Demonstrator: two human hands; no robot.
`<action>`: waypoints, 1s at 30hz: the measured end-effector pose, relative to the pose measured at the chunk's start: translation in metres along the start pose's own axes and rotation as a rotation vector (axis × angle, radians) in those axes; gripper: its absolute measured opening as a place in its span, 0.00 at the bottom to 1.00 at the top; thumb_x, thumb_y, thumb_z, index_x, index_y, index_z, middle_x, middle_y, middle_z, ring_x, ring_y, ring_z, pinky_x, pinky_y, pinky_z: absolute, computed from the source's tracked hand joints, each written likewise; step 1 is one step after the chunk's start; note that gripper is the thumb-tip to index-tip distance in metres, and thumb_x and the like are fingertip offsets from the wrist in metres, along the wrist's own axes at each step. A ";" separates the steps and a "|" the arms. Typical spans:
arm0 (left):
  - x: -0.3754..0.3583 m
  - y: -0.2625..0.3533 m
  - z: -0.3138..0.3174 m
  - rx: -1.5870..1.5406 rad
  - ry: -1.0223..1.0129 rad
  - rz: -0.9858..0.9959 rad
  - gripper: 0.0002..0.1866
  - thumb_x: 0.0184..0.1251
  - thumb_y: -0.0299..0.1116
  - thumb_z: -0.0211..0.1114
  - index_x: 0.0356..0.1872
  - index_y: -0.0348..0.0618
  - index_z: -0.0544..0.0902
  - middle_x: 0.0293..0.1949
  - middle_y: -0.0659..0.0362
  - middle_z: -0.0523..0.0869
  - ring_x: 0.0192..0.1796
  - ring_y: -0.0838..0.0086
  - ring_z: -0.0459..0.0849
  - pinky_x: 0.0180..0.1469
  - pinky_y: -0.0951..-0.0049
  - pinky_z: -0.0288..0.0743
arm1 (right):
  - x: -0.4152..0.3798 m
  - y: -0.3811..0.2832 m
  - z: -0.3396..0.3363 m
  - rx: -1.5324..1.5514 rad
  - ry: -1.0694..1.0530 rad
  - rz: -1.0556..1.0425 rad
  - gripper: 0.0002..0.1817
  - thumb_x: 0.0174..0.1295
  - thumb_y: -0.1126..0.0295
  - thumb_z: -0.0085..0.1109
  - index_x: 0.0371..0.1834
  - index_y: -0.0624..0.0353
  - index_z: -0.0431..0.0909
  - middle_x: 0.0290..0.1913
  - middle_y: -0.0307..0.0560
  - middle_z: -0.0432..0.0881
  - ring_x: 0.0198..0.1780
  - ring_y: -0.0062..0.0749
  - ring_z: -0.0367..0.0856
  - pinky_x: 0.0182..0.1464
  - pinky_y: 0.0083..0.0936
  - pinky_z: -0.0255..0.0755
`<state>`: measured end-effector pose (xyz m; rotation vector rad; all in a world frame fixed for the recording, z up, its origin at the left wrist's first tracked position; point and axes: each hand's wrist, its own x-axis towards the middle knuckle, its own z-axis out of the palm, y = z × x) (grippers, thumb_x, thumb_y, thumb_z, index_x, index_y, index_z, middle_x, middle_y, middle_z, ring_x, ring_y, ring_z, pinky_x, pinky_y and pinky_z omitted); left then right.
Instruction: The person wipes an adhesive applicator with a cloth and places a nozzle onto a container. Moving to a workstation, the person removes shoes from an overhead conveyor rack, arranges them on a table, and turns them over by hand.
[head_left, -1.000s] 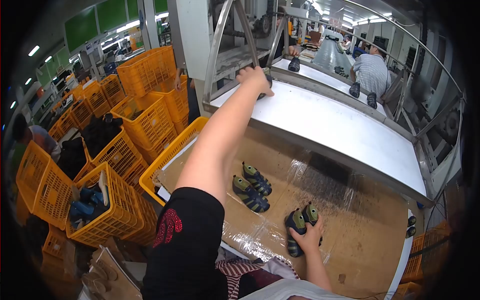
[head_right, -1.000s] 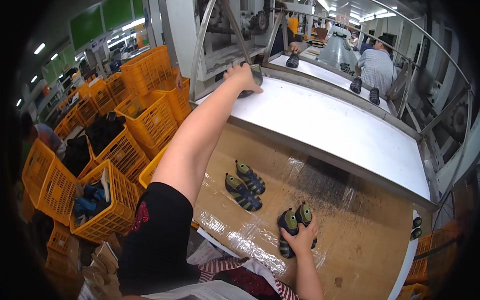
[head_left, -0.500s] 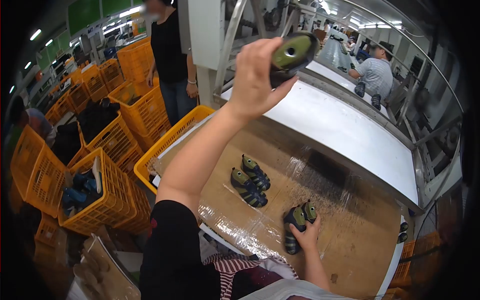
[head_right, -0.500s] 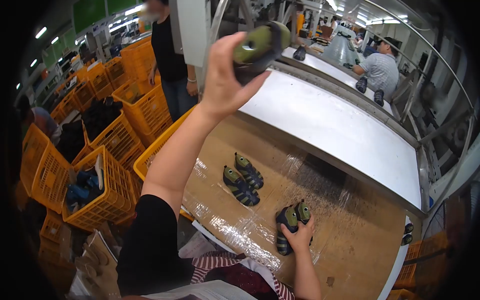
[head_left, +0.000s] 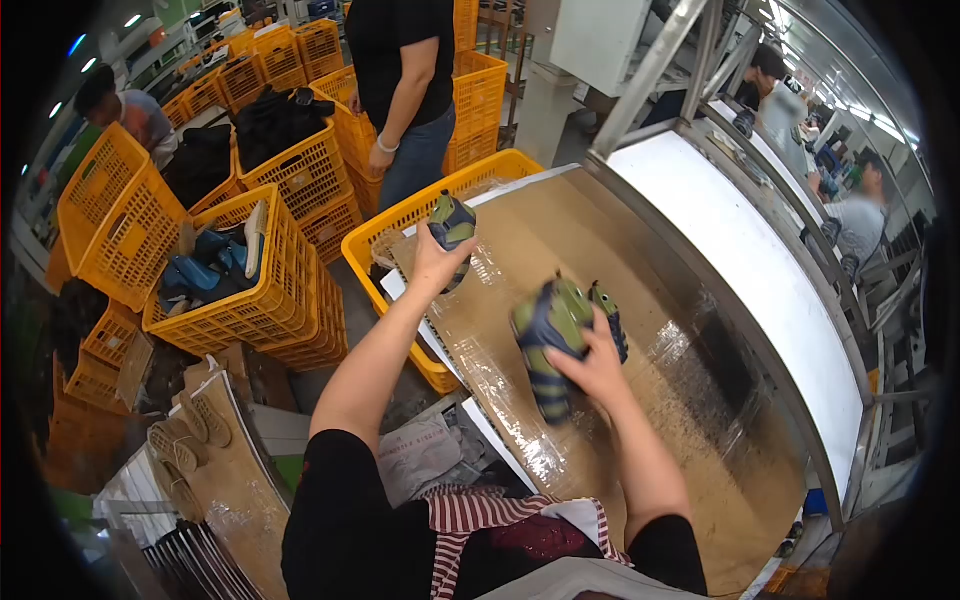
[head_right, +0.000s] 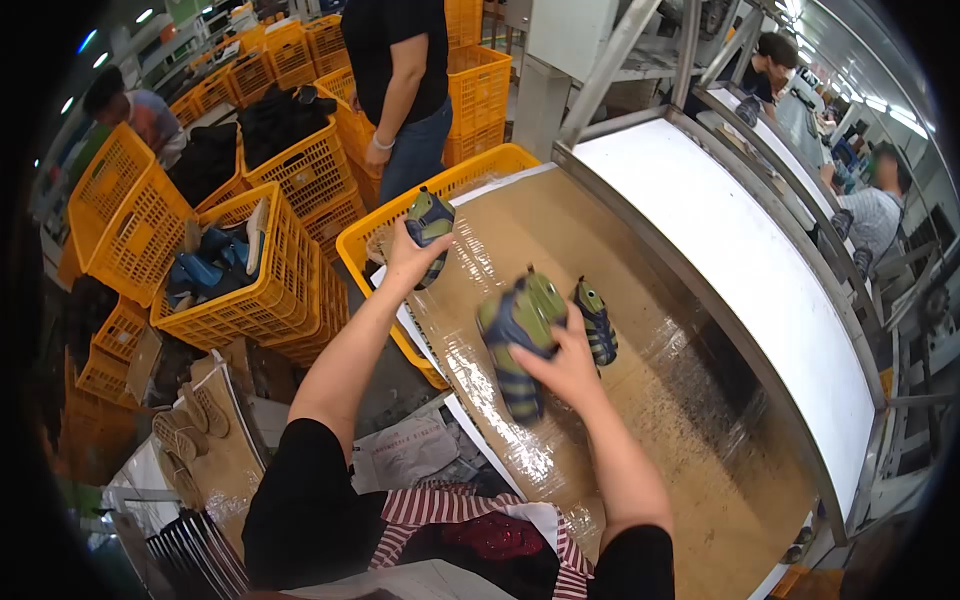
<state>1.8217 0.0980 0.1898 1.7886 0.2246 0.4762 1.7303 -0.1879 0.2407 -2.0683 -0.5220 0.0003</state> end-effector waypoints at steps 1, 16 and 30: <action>0.006 -0.020 0.004 0.053 0.048 0.008 0.46 0.46 0.41 0.77 0.61 0.30 0.58 0.53 0.42 0.73 0.57 0.56 0.74 0.59 0.63 0.68 | 0.027 -0.001 0.012 -0.046 0.022 -0.041 0.24 0.45 0.56 0.72 0.40 0.63 0.84 0.64 0.60 0.63 0.64 0.48 0.66 0.65 0.34 0.60; -0.048 -0.104 0.053 0.490 0.070 -0.053 0.42 0.64 0.47 0.59 0.71 0.37 0.50 0.58 0.37 0.67 0.59 0.43 0.66 0.64 0.51 0.59 | 0.170 0.097 0.099 -0.581 -0.139 0.168 0.36 0.47 0.34 0.61 0.53 0.47 0.81 0.75 0.65 0.40 0.72 0.67 0.45 0.72 0.50 0.44; -0.054 -0.103 0.066 0.513 0.274 0.047 0.35 0.64 0.43 0.58 0.66 0.29 0.60 0.55 0.38 0.73 0.57 0.46 0.70 0.62 0.53 0.62 | 0.009 0.120 -0.007 -0.299 0.349 0.324 0.38 0.51 0.57 0.71 0.60 0.72 0.67 0.55 0.66 0.75 0.59 0.53 0.72 0.62 0.38 0.65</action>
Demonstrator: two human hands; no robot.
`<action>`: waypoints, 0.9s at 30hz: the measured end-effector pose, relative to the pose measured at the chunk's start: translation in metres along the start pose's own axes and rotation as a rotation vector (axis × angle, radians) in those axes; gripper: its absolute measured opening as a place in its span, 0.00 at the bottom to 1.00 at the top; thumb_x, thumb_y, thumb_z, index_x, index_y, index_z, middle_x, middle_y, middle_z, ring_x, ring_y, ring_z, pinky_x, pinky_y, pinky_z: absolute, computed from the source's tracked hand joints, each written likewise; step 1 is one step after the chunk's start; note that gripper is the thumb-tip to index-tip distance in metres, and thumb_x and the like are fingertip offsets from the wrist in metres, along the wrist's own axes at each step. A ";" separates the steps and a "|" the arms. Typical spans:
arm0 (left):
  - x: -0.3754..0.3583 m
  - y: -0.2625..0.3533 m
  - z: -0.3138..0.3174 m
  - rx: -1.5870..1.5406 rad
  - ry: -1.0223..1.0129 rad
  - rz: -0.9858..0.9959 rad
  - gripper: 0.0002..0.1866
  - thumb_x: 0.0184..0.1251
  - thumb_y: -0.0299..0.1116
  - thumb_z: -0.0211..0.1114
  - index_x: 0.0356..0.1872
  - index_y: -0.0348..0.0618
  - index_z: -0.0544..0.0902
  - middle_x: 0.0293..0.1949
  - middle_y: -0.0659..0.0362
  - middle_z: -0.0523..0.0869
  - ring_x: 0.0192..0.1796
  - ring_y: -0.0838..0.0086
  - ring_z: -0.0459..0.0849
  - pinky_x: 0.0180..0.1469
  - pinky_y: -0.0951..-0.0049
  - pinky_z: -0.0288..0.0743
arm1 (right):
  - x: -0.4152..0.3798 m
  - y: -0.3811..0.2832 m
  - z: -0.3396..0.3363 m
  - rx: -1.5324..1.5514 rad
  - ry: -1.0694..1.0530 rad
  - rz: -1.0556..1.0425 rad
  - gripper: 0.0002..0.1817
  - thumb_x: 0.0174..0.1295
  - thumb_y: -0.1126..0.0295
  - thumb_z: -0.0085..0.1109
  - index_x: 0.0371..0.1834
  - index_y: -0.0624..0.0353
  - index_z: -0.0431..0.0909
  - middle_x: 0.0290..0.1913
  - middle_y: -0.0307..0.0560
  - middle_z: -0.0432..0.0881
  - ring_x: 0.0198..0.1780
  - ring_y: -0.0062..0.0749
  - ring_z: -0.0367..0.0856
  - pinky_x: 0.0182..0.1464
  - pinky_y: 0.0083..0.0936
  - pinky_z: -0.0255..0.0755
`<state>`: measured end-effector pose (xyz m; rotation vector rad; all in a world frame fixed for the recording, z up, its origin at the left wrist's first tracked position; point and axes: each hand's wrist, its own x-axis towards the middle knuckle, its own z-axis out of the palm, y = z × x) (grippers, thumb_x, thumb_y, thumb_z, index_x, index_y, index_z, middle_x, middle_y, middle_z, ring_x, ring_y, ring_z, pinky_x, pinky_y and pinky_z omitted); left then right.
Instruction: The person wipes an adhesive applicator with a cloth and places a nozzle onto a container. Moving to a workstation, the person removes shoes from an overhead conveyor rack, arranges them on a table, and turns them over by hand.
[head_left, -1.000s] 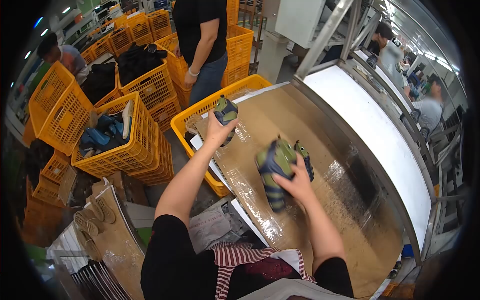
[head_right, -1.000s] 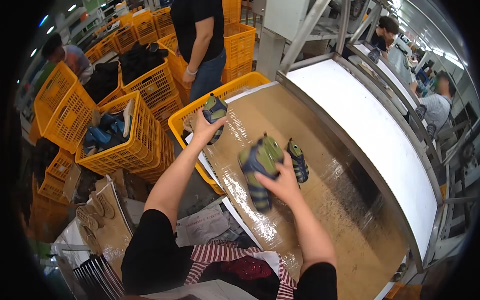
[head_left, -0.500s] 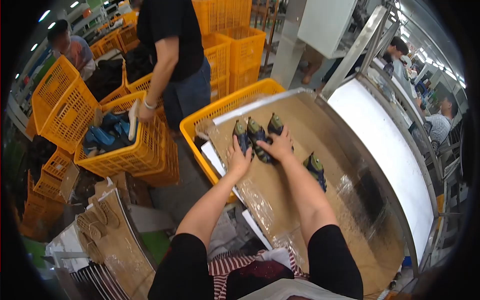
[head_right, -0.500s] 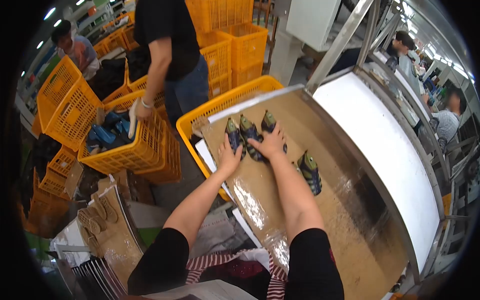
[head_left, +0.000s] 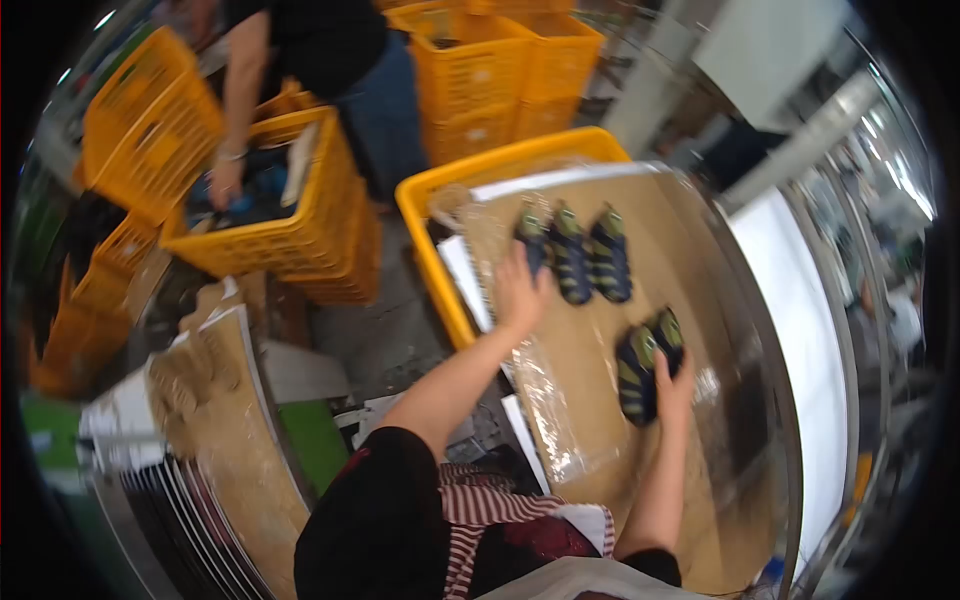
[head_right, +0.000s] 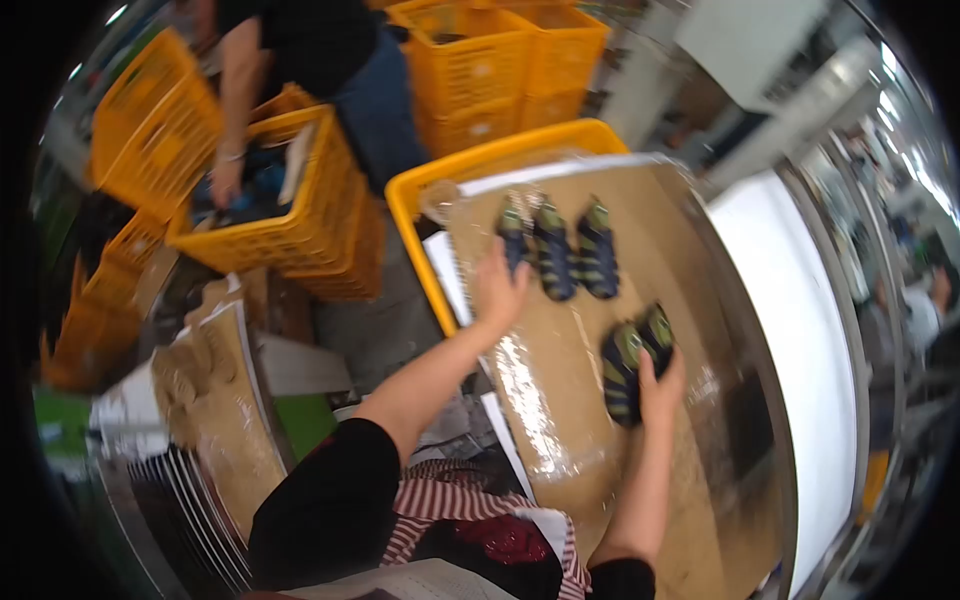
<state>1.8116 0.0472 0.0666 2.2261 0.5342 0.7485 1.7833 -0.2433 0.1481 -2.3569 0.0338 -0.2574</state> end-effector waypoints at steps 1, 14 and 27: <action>-0.001 0.002 -0.002 0.000 0.015 -0.007 0.35 0.63 0.43 0.58 0.66 0.29 0.60 0.55 0.38 0.73 0.56 0.46 0.71 0.62 0.52 0.62 | 0.001 0.006 0.002 0.022 -0.019 0.017 0.41 0.50 0.56 0.72 0.61 0.73 0.65 0.55 0.66 0.75 0.59 0.53 0.73 0.62 0.38 0.65; -0.002 0.008 -0.020 -0.014 -0.054 -0.049 0.37 0.64 0.42 0.58 0.67 0.29 0.55 0.60 0.41 0.68 0.61 0.50 0.66 0.66 0.57 0.59 | 0.015 0.007 -0.002 -0.171 -0.422 -0.090 0.39 0.38 0.59 0.77 0.56 0.63 0.74 0.65 0.67 0.60 0.66 0.60 0.61 0.67 0.42 0.57; -0.004 -0.002 -0.005 0.060 -0.019 -0.007 0.36 0.64 0.45 0.57 0.67 0.31 0.58 0.59 0.41 0.69 0.60 0.48 0.67 0.65 0.54 0.59 | 0.036 -0.013 -0.004 0.352 -0.268 0.216 0.32 0.51 0.55 0.69 0.50 0.72 0.75 0.52 0.58 0.77 0.54 0.43 0.74 0.59 0.32 0.64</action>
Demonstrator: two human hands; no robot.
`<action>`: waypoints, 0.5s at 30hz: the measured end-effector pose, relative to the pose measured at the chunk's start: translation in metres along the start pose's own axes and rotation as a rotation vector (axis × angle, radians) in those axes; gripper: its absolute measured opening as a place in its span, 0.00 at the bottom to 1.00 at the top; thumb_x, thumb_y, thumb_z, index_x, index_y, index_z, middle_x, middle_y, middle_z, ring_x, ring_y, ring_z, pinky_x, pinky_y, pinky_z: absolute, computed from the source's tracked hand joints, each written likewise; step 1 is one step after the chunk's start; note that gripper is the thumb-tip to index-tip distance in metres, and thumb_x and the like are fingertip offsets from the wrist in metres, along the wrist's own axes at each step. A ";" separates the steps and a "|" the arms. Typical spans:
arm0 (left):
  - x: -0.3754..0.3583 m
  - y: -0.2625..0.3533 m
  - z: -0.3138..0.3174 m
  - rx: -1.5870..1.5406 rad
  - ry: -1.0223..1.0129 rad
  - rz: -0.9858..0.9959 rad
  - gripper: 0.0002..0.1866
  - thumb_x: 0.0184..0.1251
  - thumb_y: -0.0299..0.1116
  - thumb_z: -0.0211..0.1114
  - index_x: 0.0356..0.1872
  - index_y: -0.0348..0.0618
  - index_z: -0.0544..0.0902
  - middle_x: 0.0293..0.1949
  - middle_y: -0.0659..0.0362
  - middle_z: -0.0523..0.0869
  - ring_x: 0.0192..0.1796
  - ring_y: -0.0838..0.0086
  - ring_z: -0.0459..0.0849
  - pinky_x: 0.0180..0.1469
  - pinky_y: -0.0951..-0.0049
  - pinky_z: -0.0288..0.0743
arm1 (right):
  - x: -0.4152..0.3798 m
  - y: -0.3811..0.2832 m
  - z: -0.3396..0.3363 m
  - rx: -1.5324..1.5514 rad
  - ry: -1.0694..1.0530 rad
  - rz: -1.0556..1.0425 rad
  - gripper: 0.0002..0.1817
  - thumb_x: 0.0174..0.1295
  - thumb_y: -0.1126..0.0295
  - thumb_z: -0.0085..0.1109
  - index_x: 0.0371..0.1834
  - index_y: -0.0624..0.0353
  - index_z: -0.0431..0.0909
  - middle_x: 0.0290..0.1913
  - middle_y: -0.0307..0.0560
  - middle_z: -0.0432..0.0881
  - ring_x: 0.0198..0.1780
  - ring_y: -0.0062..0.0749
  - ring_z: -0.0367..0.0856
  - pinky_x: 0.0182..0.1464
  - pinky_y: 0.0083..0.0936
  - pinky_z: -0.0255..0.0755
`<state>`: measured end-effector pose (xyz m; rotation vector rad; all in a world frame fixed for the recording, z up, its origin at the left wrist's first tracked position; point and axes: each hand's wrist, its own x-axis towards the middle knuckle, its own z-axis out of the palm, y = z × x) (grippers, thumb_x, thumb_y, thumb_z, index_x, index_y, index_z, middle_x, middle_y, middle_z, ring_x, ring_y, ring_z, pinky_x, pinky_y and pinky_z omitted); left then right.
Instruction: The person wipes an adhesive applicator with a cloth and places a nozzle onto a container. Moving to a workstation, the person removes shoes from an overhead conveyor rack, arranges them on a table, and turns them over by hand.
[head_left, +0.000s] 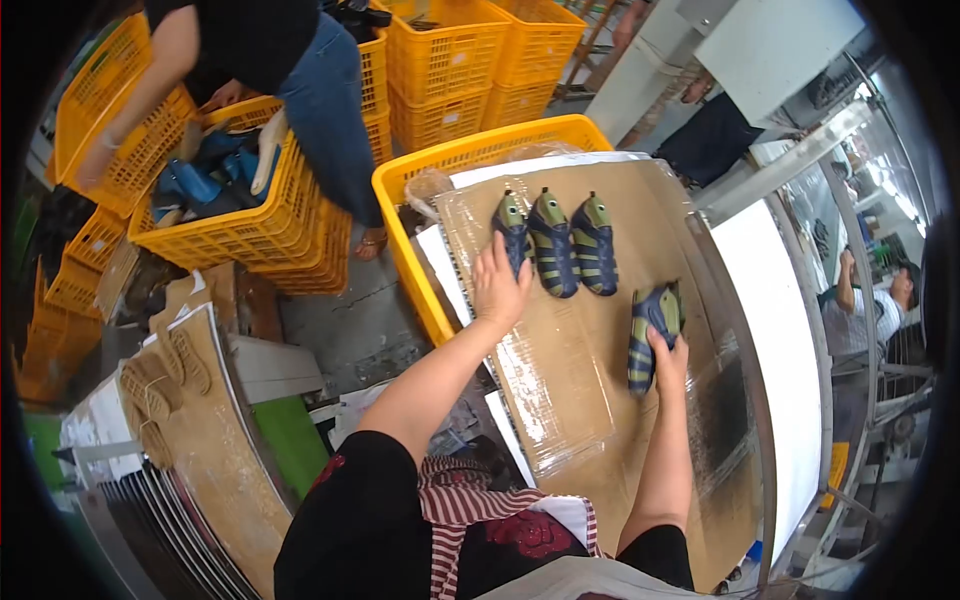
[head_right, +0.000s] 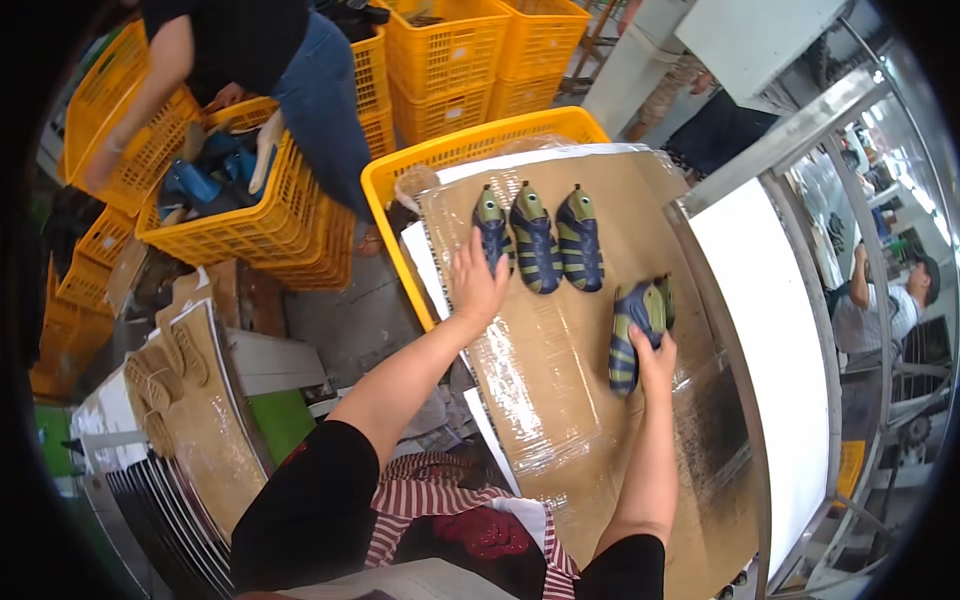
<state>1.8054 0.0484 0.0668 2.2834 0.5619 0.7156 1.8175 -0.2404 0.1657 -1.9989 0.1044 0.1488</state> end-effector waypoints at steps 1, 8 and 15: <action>-0.001 0.001 0.001 -0.009 -0.005 0.007 0.36 0.64 0.45 0.57 0.67 0.31 0.58 0.59 0.41 0.69 0.60 0.48 0.67 0.65 0.54 0.59 | 0.008 -0.019 0.001 -0.064 0.060 -0.022 0.35 0.52 0.54 0.67 0.56 0.70 0.71 0.55 0.59 0.75 0.56 0.43 0.74 0.61 0.31 0.63; -0.001 0.003 0.004 -0.061 0.001 -0.038 0.36 0.62 0.41 0.60 0.66 0.32 0.59 0.55 0.40 0.72 0.56 0.47 0.70 0.60 0.53 0.63 | 0.149 -0.067 0.017 -0.471 0.152 -0.534 0.39 0.52 0.47 0.65 0.62 0.62 0.69 0.59 0.57 0.75 0.60 0.45 0.73 0.62 0.33 0.64; 0.004 0.006 -0.005 -0.183 0.057 -0.066 0.37 0.59 0.38 0.61 0.66 0.28 0.58 0.57 0.39 0.71 0.57 0.47 0.69 0.62 0.54 0.63 | 0.219 -0.028 0.069 -1.634 -0.175 -0.561 0.21 0.72 0.61 0.38 0.68 0.46 0.62 0.65 0.55 0.69 0.69 0.53 0.60 0.70 0.46 0.52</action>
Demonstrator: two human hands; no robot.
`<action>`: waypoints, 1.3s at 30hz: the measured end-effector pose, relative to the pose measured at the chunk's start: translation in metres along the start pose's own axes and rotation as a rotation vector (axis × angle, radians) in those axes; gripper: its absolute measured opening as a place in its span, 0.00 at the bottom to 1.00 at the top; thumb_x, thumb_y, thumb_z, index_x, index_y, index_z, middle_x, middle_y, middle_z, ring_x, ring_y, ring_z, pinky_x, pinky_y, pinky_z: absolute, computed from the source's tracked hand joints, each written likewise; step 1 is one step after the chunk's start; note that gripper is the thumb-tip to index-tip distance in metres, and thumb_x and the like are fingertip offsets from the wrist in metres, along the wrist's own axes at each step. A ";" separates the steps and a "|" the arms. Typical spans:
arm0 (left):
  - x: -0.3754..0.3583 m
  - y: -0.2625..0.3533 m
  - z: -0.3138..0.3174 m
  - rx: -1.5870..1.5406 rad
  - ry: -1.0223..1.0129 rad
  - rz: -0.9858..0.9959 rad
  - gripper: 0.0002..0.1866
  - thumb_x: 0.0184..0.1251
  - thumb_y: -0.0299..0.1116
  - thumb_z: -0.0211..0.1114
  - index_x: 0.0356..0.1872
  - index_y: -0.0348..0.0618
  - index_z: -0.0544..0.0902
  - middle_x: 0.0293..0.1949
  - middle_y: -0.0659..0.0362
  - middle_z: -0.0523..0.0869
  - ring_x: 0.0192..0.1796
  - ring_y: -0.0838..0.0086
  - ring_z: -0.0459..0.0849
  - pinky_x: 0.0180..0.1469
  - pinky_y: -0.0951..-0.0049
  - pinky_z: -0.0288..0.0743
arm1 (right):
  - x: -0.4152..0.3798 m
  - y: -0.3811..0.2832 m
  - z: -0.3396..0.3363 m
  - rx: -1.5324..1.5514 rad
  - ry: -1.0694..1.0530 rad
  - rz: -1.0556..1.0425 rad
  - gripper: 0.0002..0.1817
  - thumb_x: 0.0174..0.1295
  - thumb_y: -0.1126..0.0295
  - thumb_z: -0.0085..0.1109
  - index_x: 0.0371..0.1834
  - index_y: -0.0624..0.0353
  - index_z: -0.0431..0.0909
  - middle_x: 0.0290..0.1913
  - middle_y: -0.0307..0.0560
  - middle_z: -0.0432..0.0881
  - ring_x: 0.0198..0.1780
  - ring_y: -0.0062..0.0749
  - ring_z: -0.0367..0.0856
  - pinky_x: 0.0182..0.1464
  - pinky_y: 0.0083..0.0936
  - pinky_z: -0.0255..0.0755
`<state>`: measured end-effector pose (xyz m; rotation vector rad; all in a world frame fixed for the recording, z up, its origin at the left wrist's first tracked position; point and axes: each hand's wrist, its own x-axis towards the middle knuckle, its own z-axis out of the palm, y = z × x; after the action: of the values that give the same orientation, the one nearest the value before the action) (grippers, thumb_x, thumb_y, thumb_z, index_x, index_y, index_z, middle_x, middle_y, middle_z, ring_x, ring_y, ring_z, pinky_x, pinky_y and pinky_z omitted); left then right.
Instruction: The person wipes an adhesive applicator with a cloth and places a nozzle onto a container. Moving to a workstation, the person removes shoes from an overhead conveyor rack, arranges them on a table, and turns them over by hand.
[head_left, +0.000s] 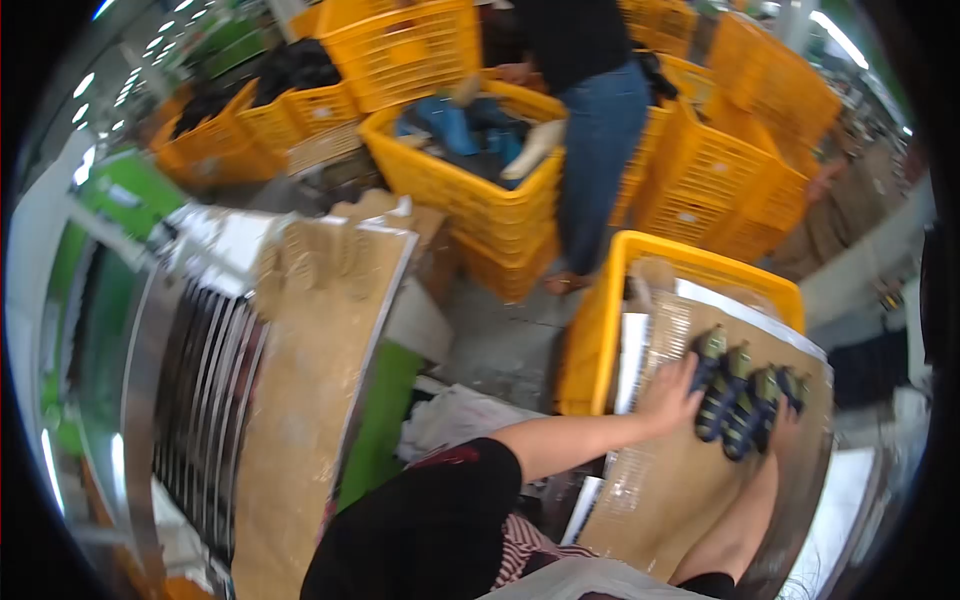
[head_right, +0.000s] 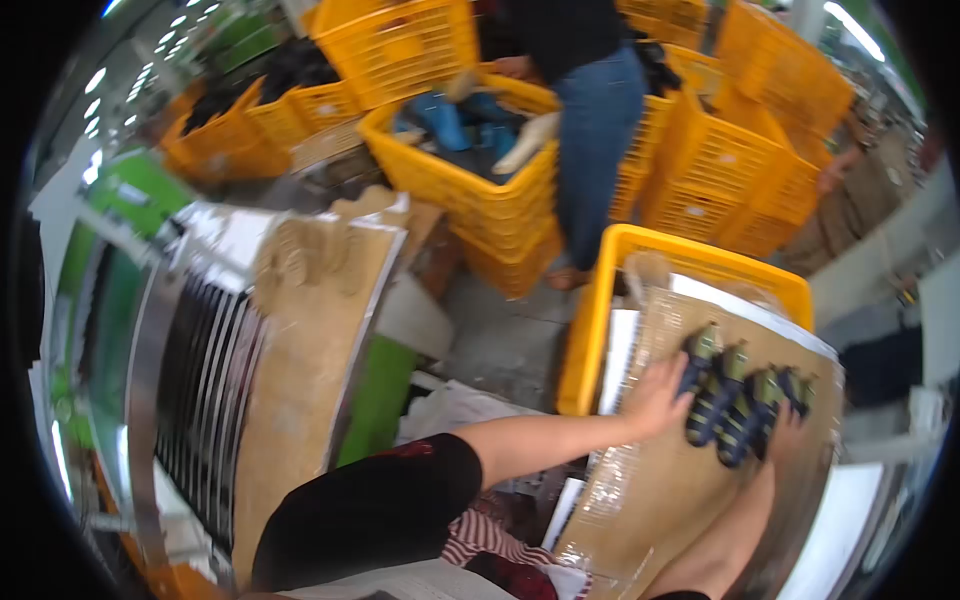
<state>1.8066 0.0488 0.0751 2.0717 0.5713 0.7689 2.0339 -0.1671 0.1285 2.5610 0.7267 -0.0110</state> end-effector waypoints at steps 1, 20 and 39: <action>0.001 0.000 -0.001 0.029 -0.059 -0.036 0.37 0.60 0.39 0.59 0.67 0.29 0.56 0.58 0.40 0.69 0.58 0.48 0.68 0.63 0.55 0.62 | 0.016 0.015 0.047 -0.053 0.169 -0.025 0.25 0.69 0.70 0.40 0.70 0.40 0.59 0.63 0.51 0.72 0.64 0.50 0.69 0.66 0.44 0.61; -0.003 0.004 -0.010 0.097 -0.171 -0.075 0.38 0.67 0.43 0.54 0.69 0.29 0.51 0.61 0.42 0.65 0.61 0.53 0.64 0.65 0.59 0.56 | 0.042 0.039 0.074 1.422 -0.117 0.109 0.32 0.63 0.50 0.56 0.58 0.69 0.69 0.53 0.55 0.78 0.51 0.38 0.77 0.54 0.28 0.70; -0.004 0.005 -0.011 0.067 -0.156 -0.118 0.38 0.66 0.45 0.54 0.70 0.32 0.52 0.63 0.38 0.64 0.65 0.47 0.63 0.68 0.56 0.55 | -0.230 -0.152 -0.036 1.227 0.534 0.063 0.20 0.68 0.76 0.44 0.63 0.69 0.65 0.61 0.56 0.72 0.62 0.41 0.71 0.63 0.32 0.64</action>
<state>1.7967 0.0493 0.0835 2.1159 0.6328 0.5219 1.7568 -0.1507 0.1244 3.8335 1.0362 0.3678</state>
